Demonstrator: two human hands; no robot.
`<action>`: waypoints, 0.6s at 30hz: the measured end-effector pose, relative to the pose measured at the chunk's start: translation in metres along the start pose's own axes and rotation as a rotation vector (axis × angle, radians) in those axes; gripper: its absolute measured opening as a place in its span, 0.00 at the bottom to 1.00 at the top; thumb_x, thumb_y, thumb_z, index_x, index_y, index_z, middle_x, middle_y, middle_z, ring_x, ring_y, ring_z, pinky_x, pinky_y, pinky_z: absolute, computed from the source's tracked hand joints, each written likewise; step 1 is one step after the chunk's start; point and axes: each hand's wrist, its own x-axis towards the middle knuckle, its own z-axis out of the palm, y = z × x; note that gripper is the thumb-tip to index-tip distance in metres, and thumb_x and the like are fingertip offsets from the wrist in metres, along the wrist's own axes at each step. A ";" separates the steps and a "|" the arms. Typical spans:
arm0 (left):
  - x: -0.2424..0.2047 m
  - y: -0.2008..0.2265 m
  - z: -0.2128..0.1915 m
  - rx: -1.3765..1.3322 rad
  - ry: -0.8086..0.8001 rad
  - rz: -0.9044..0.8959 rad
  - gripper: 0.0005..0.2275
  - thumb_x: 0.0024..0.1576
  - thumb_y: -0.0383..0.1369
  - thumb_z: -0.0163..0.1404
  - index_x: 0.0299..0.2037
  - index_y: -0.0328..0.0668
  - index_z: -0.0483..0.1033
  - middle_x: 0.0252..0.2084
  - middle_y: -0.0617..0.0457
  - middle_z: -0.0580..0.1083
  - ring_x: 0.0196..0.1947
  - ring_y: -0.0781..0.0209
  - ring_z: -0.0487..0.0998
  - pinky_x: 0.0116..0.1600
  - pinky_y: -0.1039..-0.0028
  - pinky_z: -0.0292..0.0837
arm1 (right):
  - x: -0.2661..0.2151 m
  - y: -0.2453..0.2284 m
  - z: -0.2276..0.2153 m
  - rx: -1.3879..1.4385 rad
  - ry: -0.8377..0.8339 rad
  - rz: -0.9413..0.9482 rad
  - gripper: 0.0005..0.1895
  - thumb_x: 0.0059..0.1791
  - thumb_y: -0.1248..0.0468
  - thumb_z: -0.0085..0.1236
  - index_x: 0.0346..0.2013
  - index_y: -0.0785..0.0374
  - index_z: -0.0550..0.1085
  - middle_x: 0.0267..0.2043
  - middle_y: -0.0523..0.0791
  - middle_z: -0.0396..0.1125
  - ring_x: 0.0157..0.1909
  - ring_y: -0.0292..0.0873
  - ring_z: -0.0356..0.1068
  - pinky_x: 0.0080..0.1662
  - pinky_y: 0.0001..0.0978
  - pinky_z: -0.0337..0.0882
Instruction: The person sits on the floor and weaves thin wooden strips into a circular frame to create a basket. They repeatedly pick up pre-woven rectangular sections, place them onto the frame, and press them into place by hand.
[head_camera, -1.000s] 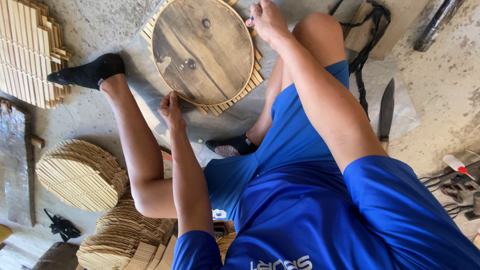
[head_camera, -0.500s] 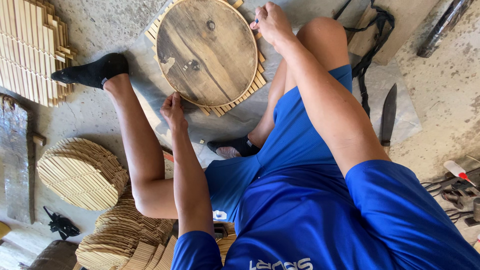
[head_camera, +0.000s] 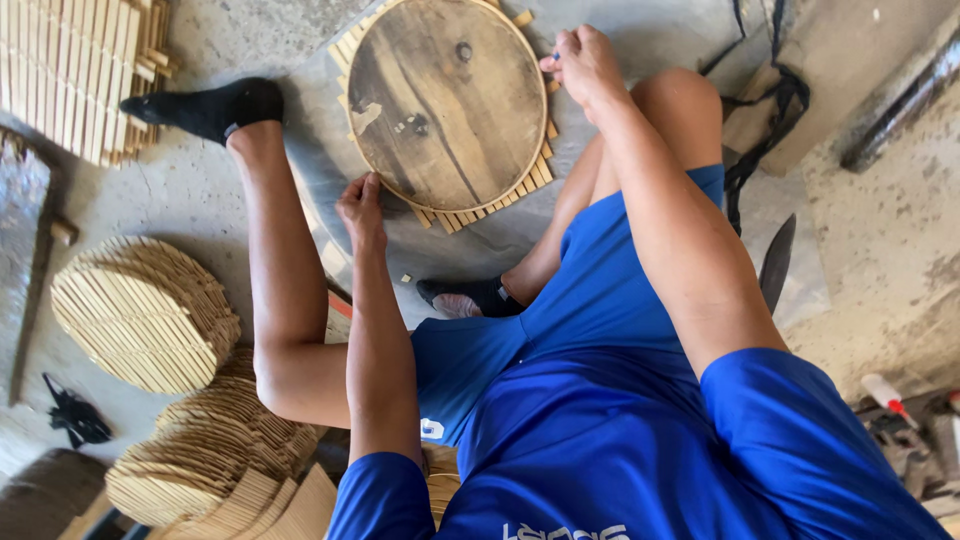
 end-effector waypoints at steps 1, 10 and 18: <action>0.000 0.001 0.001 0.035 0.015 0.003 0.10 0.58 0.34 0.59 0.44 0.35 0.84 0.31 0.56 0.79 0.26 0.70 0.71 0.31 0.77 0.66 | 0.002 0.004 -0.002 -0.005 -0.009 -0.007 0.14 0.60 0.57 0.43 0.44 0.66 0.69 0.39 0.43 0.74 0.42 0.37 0.81 0.38 0.28 0.76; -0.003 0.002 0.004 0.071 0.015 0.217 0.10 0.57 0.33 0.57 0.39 0.29 0.83 0.31 0.52 0.82 0.32 0.68 0.77 0.40 0.75 0.73 | 0.012 0.009 -0.030 -0.111 -0.104 0.088 0.13 0.61 0.52 0.42 0.44 0.56 0.68 0.42 0.46 0.79 0.34 0.33 0.73 0.36 0.26 0.70; 0.015 -0.013 -0.004 -0.076 -0.119 0.053 0.09 0.59 0.32 0.57 0.36 0.31 0.84 0.26 0.53 0.76 0.26 0.68 0.70 0.32 0.70 0.66 | 0.011 -0.003 -0.049 -0.105 -0.128 0.126 0.12 0.63 0.51 0.43 0.45 0.54 0.67 0.47 0.48 0.78 0.38 0.38 0.76 0.40 0.31 0.73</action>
